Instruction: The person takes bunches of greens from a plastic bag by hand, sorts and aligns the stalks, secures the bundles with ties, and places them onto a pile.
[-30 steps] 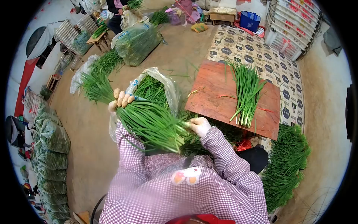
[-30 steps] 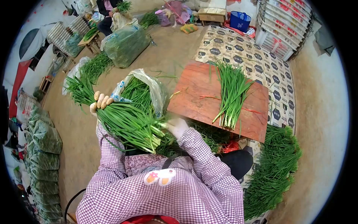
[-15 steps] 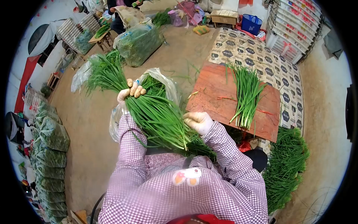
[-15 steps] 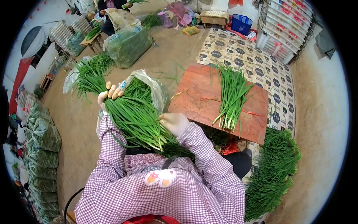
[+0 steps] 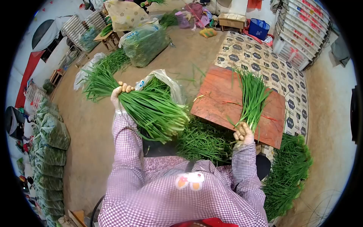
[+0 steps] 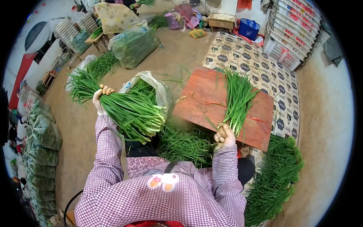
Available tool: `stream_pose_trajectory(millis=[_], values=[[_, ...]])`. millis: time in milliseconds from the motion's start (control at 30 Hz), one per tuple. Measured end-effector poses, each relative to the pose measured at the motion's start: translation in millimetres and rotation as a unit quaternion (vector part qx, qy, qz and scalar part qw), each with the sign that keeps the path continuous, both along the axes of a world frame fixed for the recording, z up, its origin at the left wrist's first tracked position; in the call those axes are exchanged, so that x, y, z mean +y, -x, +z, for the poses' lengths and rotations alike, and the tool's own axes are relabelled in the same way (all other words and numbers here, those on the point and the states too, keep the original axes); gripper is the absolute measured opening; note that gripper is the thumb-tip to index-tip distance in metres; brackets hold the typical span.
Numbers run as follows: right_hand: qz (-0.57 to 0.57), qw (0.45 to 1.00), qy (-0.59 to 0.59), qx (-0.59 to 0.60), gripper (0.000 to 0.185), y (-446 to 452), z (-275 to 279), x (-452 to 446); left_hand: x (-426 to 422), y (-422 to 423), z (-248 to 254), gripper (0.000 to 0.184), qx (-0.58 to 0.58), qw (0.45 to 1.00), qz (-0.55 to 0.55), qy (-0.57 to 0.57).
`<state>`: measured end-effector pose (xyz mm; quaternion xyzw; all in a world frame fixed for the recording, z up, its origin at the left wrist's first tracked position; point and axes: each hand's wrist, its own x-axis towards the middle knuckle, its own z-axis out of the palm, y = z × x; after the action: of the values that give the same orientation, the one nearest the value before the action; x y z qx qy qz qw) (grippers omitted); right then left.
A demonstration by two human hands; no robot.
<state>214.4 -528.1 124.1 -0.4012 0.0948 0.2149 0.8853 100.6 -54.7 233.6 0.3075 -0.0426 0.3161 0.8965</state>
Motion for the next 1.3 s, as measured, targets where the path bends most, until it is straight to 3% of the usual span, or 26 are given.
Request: stream_pose_trajectory(millis=[33,67,100,133,233,333,367,433,467,500,567,633,667,733,800,833,867,967,1067,1133,1167,1233,1267,1300], values=[[0.019,0.999,-0.024,-0.014,0.023,-6.0,-6.3,-11.7,3.9,3.4,1.7,0.016,0.001,1.0,0.002,-0.003],[0.155,0.978,0.138,-0.013,0.031,-13.7,-12.2,-22.7,9.4,5.4,4.0,0.016,0.004,1.0,0.015,-0.007],[0.285,0.912,0.295,-0.014,0.041,-19.3,-7.1,-27.3,12.3,4.7,5.6,0.016,0.005,1.0,0.029,-0.01],[0.292,0.893,0.33,-0.097,0.047,-11.7,1.8,-15.5,9.2,5.2,10.7,0.016,0.008,0.999,0.031,-0.023],[0.348,0.836,0.374,-0.2,0.058,-0.8,51.1,34.1,-8.0,-2.0,22.1,0.016,0.008,0.999,0.022,-0.032],[0.277,0.903,0.235,-0.227,0.053,2.9,65.2,94.5,-25.6,-16.9,20.8,0.016,0.004,1.0,-0.022,-0.022],[0.254,0.916,0.206,-0.231,0.048,8.1,81.4,113.1,-31.0,-21.7,21.2,0.015,0.007,0.999,-0.037,-0.026],[0.279,0.914,0.187,-0.229,0.037,0.1,58.5,141.5,-41.0,-28.6,24.1,0.017,0.0,0.998,-0.063,-0.016],[0.244,0.923,0.22,-0.201,0.026,-2.3,50.7,145.1,-42.1,-29.0,25.2,0.016,0.006,0.998,-0.065,-0.017],[0.239,0.93,0.237,-0.148,0.022,4.3,83.4,133.1,-42.3,-29.0,26.6,0.016,0.011,0.998,-0.066,-0.017],[0.123,0.982,0.137,-0.039,0.022,-5.4,57.9,121.3,-37.5,-28.2,26.6,0.016,0.012,0.999,-0.05,-0.009],[0.113,0.992,0.022,-0.058,0.023,-15.4,44.1,92.7,-32.4,-25.0,22.4,0.016,0.017,0.999,-0.036,0.0],[0.143,0.977,0.047,-0.154,0.021,-19.7,38.5,83.9,-30.0,-26.0,20.6,0.016,0.025,0.999,-0.029,0.0],[0.214,0.927,0.135,-0.277,0.024,0.0,97.1,83.5,-35.8,-28.3,23.1,0.016,0.054,0.999,-0.01,-0.001],[0.208,0.8,0.233,-0.512,0.03,15.7,108.1,104.2,-47.7,-36.3,22.2,0.016,0.062,0.998,-0.013,-0.004],[0.174,0.683,0.291,-0.647,0.034,19.0,108.5,115.5,-54.3,-39.8,24.6,0.017,0.066,0.998,-0.009,-0.01],[0.289,0.611,0.42,-0.606,0.032,21.5,112.9,117.1,-60.6,-41.9,28.0,0.016,0.07,0.997,-0.014,0.014],[0.307,0.626,0.418,-0.583,0.024,13.9,89.4,120.9,-57.0,-44.8,29.4,0.015,0.086,0.996,-0.015,-0.015],[0.408,0.682,0.281,-0.538,0.02,5.3,60.7,84.3,-46.2,-36.1,33.4,0.015,0.096,0.995,0.008,0.025],[0.555,0.664,0.33,-0.377,0.023,-0.2,40.1,64.8,-37.4,-31.0,29.7,0.014,0.088,0.996,0.023,0.016],[0.597,0.569,0.427,-0.371,0.026,-4.1,28.7,58.8,-35.0,-30.7,28.5,0.014,0.084,0.996,0.027,0.009],[0.523,0.381,0.587,-0.487,0.029,4.0,34.4,57.0,-34.6,-28.6,28.3,0.014,0.084,0.996,0.028,0.013],[0.496,0.438,0.616,-0.427,0.031,5.4,38.4,56.2,-35.2,-28.6,27.1,0.014,0.085,0.996,0.029,0.017],[0.405,0.532,0.558,-0.492,0.03,7.7,42.3,57.1,-35.8,-29.2,26.3,0.014,0.084,0.996,0.028,0.017]])
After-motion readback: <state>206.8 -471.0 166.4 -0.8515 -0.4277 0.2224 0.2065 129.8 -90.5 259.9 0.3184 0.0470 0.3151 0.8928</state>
